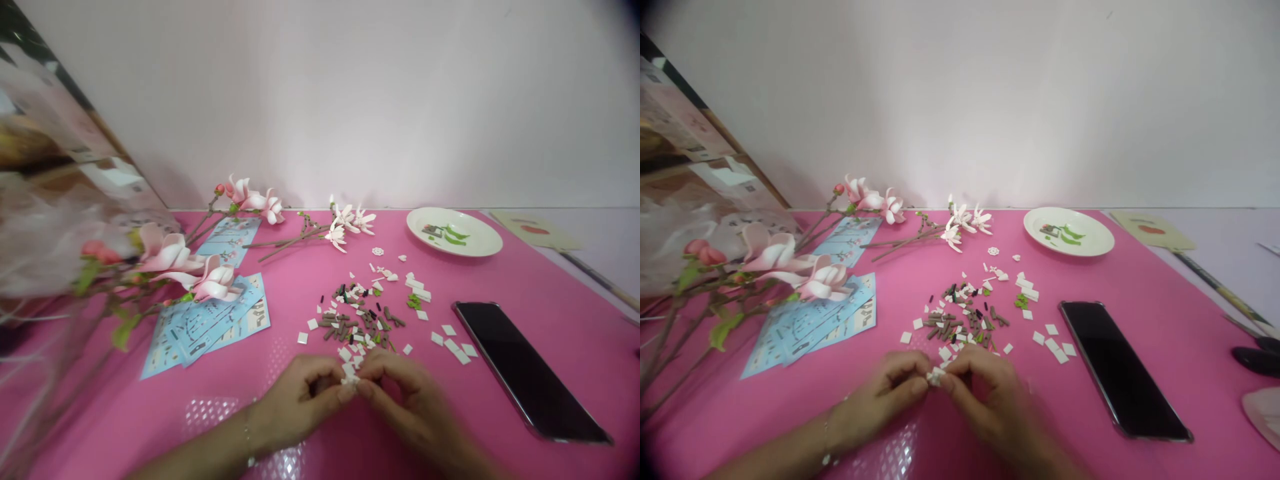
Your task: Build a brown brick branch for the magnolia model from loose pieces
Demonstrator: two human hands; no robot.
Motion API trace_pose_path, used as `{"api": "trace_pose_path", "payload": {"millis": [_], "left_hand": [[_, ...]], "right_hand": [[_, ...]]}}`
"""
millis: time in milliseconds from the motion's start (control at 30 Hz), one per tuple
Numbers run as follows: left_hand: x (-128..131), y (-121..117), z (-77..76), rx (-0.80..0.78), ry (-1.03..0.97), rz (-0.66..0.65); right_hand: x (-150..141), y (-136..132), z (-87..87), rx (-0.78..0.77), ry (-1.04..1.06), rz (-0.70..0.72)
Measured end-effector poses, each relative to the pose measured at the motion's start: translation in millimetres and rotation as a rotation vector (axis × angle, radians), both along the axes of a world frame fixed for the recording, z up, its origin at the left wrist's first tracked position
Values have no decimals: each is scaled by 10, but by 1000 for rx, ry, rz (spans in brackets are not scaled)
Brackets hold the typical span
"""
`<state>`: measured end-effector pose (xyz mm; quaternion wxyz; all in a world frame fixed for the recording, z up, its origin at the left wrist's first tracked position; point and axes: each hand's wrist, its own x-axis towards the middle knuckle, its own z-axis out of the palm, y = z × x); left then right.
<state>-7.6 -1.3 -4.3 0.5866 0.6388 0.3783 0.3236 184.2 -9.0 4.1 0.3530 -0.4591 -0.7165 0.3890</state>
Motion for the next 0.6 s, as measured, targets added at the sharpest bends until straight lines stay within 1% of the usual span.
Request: {"api": "trace_pose_path", "payload": {"millis": [133, 200, 267, 367, 500, 600], "left_hand": [[-13, 46, -21, -66, -148, 224], [-25, 68, -43, -93, -178, 332], [-32, 83, -56, -93, -178, 398], [-30, 97, -50, -62, -168, 461], [-28, 114, -43, -47, -130, 500], [-36, 123, -56, -46, -114, 507]], "right_hand": [[72, 62, -19, 48, 24, -88], [92, 88, 1, 108, 6, -105], [94, 101, 22, 194, -46, -86], [61, 97, 18, 309, -184, 23], [-6, 84, -81, 487, -372, 160], [-20, 81, -170, 526, -437, 199]]}}
